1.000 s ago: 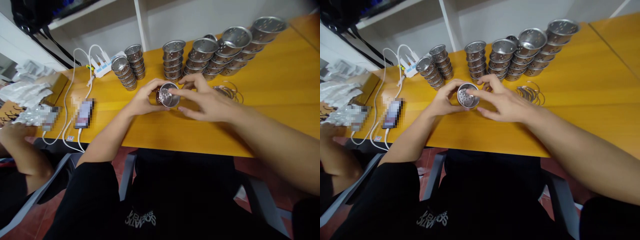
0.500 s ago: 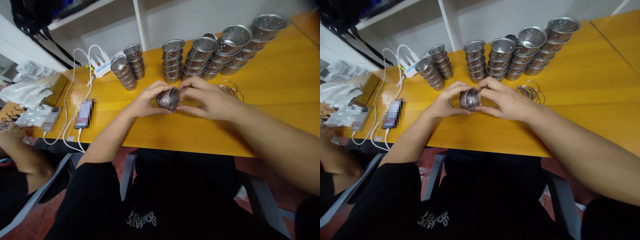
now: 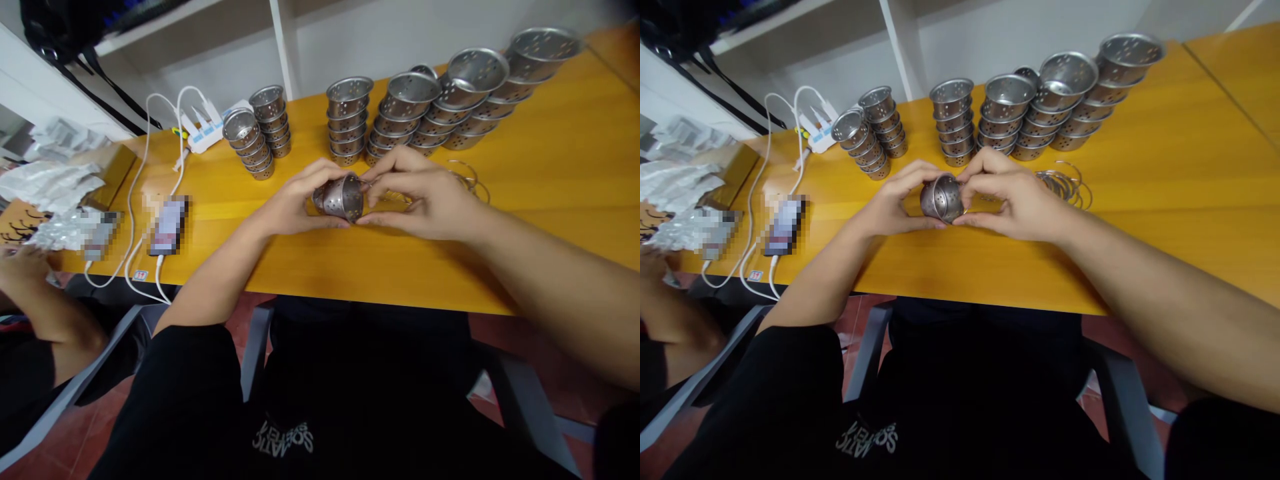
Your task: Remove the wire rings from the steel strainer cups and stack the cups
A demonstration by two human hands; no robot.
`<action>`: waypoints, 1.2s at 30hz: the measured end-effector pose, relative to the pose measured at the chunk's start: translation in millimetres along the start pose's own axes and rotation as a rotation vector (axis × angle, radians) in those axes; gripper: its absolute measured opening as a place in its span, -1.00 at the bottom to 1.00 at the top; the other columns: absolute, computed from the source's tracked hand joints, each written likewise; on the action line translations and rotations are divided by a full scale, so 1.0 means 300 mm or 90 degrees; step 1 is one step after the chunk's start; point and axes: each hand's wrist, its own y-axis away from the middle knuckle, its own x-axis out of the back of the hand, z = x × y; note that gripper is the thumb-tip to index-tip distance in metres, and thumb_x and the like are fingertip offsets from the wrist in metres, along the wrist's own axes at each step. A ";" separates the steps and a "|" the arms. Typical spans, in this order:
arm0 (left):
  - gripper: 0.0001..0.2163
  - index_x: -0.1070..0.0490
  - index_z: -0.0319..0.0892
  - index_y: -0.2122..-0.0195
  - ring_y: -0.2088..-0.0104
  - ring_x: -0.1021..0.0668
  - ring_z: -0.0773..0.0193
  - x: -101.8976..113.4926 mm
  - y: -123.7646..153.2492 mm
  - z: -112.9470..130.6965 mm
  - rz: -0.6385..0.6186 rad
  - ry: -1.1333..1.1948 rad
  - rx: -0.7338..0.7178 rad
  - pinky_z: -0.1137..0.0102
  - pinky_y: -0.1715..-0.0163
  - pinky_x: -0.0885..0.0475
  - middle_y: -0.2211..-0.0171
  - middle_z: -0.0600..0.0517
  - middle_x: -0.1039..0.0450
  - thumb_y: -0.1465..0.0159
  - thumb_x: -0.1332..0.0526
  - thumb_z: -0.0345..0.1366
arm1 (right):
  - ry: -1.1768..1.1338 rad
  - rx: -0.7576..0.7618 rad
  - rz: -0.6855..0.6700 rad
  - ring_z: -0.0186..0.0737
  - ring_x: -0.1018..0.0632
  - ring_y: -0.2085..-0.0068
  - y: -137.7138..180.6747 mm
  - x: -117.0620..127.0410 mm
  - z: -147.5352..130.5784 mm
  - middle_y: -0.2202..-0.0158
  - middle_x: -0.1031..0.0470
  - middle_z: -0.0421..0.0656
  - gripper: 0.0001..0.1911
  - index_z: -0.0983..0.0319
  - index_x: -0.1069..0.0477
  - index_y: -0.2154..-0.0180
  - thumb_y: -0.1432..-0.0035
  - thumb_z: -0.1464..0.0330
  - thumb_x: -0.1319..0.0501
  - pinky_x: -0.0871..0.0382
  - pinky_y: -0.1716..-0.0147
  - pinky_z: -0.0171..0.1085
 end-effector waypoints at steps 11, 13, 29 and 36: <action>-0.20 -0.54 0.15 -0.56 -0.62 -0.68 -0.30 0.001 0.000 -0.053 0.110 -0.013 0.134 -0.31 -0.66 -0.69 -0.55 -0.13 -0.63 -0.46 -0.69 0.36 | 0.004 -0.051 0.235 0.51 -0.69 -0.45 -0.015 0.005 0.050 -0.32 -0.70 0.15 -0.52 -0.06 -0.74 0.00 -0.58 -0.29 -0.54 -0.70 -0.45 0.52; -0.17 -0.46 0.10 -0.59 -0.60 -0.70 -0.26 -0.011 0.000 -0.128 0.161 0.016 0.141 -0.27 -0.68 -0.67 -0.57 -0.17 -0.62 -0.51 -0.63 0.39 | 0.035 -0.056 0.187 0.53 -0.69 -0.46 -0.006 0.036 0.095 -0.37 -0.70 0.18 -0.50 -0.04 -0.76 -0.03 -0.58 -0.30 -0.52 -0.63 -0.52 0.53; 0.02 -0.21 -0.09 -0.76 -0.75 -0.56 -0.33 -0.062 0.008 -0.488 0.192 0.007 0.285 -0.37 -0.84 -0.43 -0.74 -0.47 -0.43 -0.50 -0.64 0.22 | 0.087 -0.067 -0.122 0.32 -0.73 -0.11 0.024 0.061 0.304 -0.11 -0.70 0.11 -0.33 0.01 -0.70 0.03 -0.58 -0.43 -0.32 -0.69 -0.25 0.40; -0.30 -0.52 0.07 -0.59 -0.84 -0.44 -0.31 0.029 0.023 -0.274 0.229 -0.130 0.167 -0.31 -0.87 -0.38 -0.75 -0.25 -0.48 -0.65 -0.42 0.39 | 0.101 -0.081 -0.117 0.32 -0.67 -0.09 0.035 0.067 0.333 -0.05 -0.68 0.05 -0.32 -0.10 -0.69 0.05 -0.55 -0.51 -0.28 -0.70 -0.22 0.44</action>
